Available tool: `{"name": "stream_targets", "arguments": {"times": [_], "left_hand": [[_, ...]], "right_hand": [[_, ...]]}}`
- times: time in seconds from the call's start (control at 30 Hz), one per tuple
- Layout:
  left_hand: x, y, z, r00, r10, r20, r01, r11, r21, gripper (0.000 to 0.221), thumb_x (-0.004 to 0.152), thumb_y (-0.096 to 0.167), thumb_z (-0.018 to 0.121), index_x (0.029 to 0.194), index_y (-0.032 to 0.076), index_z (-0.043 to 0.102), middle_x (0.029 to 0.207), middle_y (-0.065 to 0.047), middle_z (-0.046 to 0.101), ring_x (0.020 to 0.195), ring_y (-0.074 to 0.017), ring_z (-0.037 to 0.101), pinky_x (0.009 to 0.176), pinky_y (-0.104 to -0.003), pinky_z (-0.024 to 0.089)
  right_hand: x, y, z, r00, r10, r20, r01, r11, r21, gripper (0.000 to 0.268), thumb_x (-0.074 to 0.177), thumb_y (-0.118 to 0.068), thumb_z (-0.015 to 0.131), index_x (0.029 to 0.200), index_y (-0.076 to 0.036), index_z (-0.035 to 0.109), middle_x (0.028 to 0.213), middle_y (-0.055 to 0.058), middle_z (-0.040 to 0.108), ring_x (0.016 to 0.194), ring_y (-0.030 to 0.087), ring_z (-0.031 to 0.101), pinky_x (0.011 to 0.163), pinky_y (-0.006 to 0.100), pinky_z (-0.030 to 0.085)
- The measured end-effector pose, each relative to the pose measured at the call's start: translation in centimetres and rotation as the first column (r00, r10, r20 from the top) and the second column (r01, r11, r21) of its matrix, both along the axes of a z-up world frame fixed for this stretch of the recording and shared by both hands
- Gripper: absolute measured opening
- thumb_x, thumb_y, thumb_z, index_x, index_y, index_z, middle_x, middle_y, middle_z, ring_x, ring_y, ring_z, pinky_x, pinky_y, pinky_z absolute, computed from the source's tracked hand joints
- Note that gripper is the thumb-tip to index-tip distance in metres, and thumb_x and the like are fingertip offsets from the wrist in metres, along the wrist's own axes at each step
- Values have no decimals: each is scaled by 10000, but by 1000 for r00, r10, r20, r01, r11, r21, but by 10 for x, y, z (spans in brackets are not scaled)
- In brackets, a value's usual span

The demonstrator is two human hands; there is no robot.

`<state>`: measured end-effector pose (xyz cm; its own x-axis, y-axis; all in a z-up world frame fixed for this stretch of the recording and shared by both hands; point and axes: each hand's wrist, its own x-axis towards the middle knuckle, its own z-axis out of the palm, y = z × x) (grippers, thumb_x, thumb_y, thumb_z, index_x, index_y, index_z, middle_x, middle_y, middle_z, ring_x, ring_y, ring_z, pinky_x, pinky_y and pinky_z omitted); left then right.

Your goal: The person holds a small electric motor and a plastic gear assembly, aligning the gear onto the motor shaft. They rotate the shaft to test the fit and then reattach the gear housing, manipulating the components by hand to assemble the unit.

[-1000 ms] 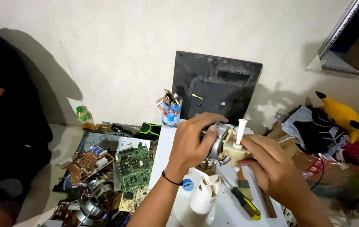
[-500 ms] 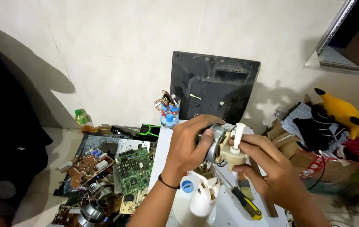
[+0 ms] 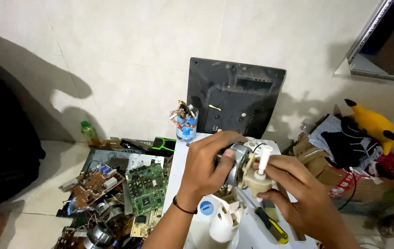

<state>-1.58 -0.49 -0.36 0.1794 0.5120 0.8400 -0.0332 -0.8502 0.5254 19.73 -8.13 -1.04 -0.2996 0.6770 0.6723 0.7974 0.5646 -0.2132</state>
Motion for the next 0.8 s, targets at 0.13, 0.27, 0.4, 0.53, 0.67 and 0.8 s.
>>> {"name": "stream_targets", "arguments": {"times": [0.13, 0.27, 0.4, 0.53, 0.67, 0.8], "left_hand": [[-2, -1, 4, 1000, -9, -5, 9, 1000, -14, 324, 859, 128, 502, 1052, -13, 721, 1054, -132, 761, 776, -251, 686, 717, -312, 532], [-3, -2, 5, 1000, 0, 4, 0, 1000, -10, 307, 852, 115, 518, 1043, -10, 724, 1033, -122, 765, 695, -216, 643, 647, -292, 499], [-2, 0, 2, 1000, -16, 12, 16, 1000, -6, 301, 844, 80, 531, 1050, -29, 722, 1053, -133, 764, 749, -232, 682, 692, -290, 527], [-2, 0, 2, 1000, 0, 1, 0, 1000, -21, 301, 836, 88, 526, 1036, -15, 728, 1052, -113, 767, 713, -213, 664, 653, -282, 515], [-3, 0, 3, 1000, -3, -10, 3, 1000, -9, 305, 832, 94, 517, 1038, -6, 719, 1054, -114, 764, 769, -243, 692, 716, -302, 535], [-2, 3, 2, 1000, 8, -12, -8, 1000, -3, 296, 834, 102, 528, 1032, -5, 722, 1061, -105, 766, 763, -236, 693, 704, -298, 535]], "right_hand": [[5, 2, -1, 999, -30, 25, 32, 998, -60, 531, 633, -156, 880, 1142, -75, 756, 1223, 29, 711, 1129, 204, 680, 918, 364, 561], [4, 2, 2, 998, 5, 64, -3, 999, -37, 540, 644, -115, 846, 1171, -77, 739, 1240, 28, 690, 1145, 214, 665, 946, 368, 542], [4, 3, 0, 998, 1, 61, 1, 1000, -24, 531, 642, -106, 829, 1166, -82, 743, 1256, 27, 698, 1181, 224, 665, 975, 377, 535], [9, 5, 3, 996, 2, 94, 6, 997, -80, 551, 685, -109, 806, 1227, -85, 713, 1295, 27, 676, 1197, 219, 652, 988, 379, 535], [12, 5, 5, 991, 12, 131, 1, 995, -100, 494, 724, -147, 785, 1211, -92, 717, 1303, 27, 682, 1237, 232, 629, 1015, 404, 504], [11, 6, 4, 993, 77, 86, -75, 997, -32, 516, 704, -118, 809, 1203, -98, 679, 1309, 49, 692, 1221, 245, 659, 1024, 421, 540]]}}
